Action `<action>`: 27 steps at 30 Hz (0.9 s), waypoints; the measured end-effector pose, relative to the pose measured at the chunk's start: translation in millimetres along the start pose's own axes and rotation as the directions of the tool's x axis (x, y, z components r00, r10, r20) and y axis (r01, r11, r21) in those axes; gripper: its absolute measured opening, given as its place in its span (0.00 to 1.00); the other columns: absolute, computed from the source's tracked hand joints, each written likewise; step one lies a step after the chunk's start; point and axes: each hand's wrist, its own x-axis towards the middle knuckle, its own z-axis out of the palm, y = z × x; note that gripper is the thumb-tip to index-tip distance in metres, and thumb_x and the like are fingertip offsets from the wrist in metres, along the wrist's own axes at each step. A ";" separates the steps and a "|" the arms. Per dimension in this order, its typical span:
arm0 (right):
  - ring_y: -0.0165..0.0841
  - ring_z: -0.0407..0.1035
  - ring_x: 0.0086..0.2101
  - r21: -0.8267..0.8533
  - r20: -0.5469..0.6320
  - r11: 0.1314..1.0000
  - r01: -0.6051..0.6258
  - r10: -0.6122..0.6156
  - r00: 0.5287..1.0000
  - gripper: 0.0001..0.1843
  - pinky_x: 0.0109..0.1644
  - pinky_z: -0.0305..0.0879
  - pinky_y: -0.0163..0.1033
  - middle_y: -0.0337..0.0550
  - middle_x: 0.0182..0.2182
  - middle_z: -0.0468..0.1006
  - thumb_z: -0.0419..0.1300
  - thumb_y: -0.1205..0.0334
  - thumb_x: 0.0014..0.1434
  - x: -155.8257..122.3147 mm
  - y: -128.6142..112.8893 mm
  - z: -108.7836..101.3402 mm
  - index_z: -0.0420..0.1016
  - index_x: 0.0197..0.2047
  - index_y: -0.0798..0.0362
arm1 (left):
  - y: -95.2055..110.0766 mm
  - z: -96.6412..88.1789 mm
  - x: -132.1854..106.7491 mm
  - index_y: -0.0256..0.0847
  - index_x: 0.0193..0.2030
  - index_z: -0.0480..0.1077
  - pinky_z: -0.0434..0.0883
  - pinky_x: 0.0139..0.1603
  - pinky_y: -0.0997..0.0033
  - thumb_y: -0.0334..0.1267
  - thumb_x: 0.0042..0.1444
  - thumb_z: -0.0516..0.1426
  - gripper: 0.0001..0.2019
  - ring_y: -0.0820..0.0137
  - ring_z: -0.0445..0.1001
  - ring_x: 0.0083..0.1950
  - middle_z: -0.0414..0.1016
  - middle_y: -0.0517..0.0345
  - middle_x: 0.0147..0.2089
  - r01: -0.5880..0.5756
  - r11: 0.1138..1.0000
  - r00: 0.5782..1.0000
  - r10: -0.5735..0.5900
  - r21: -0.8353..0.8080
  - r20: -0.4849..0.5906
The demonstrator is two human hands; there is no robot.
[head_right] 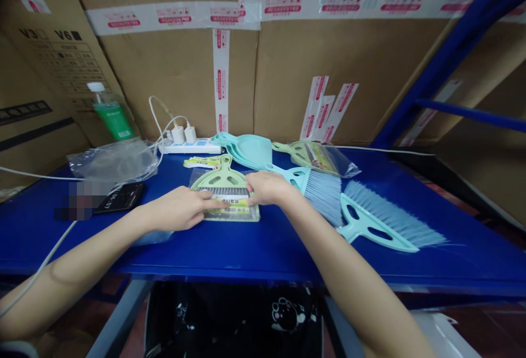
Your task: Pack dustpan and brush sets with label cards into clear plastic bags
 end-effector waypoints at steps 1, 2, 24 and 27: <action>0.35 0.66 0.33 0.002 0.005 1.000 0.008 -0.008 1.000 0.09 0.30 0.53 0.36 0.40 0.29 0.70 0.61 0.61 0.48 -0.6 0.5 -0.4 0.62 0.30 0.50 | 0.6 -0.2 -0.1 0.53 0.60 0.61 0.67 0.30 0.72 0.29 0.54 0.48 0.27 0.68 0.74 0.34 0.74 0.56 0.42 -0.001 1.000 1.000 0.001 0.002 -0.002; 0.35 0.66 0.33 0.011 0.015 1.000 0.020 -0.020 1.000 0.09 0.30 0.54 0.36 0.40 0.29 0.70 0.61 0.62 0.48 -1.3 1.0 -0.9 0.62 0.30 0.50 | 1.4 -0.4 -0.3 0.53 0.60 0.61 0.67 0.30 0.72 0.29 0.54 0.48 0.27 0.67 0.74 0.34 0.74 0.56 0.42 0.000 1.000 1.000 0.000 0.004 -0.003; 0.31 0.62 0.26 0.194 0.098 0.977 0.090 -0.110 0.989 0.07 0.28 0.55 0.35 0.36 0.24 0.67 0.58 0.59 0.49 -8.5 7.2 -9.3 0.62 0.28 0.49 | 9.8 -3.8 0.7 0.44 0.59 0.62 0.67 0.29 0.70 0.30 0.57 0.48 0.22 0.67 0.74 0.32 0.73 0.53 0.41 -0.033 0.991 0.999 0.036 0.131 -0.021; 0.31 0.62 0.27 0.199 0.100 0.976 0.089 -0.110 0.989 0.08 0.28 0.55 0.35 0.36 0.24 0.67 0.59 0.59 0.49 -8.5 7.8 -9.1 0.61 0.28 0.49 | 10.0 -4.3 0.2 0.44 0.58 0.62 0.67 0.30 0.71 0.30 0.57 0.48 0.22 0.67 0.74 0.33 0.74 0.53 0.41 -0.029 0.991 0.999 0.032 0.129 -0.020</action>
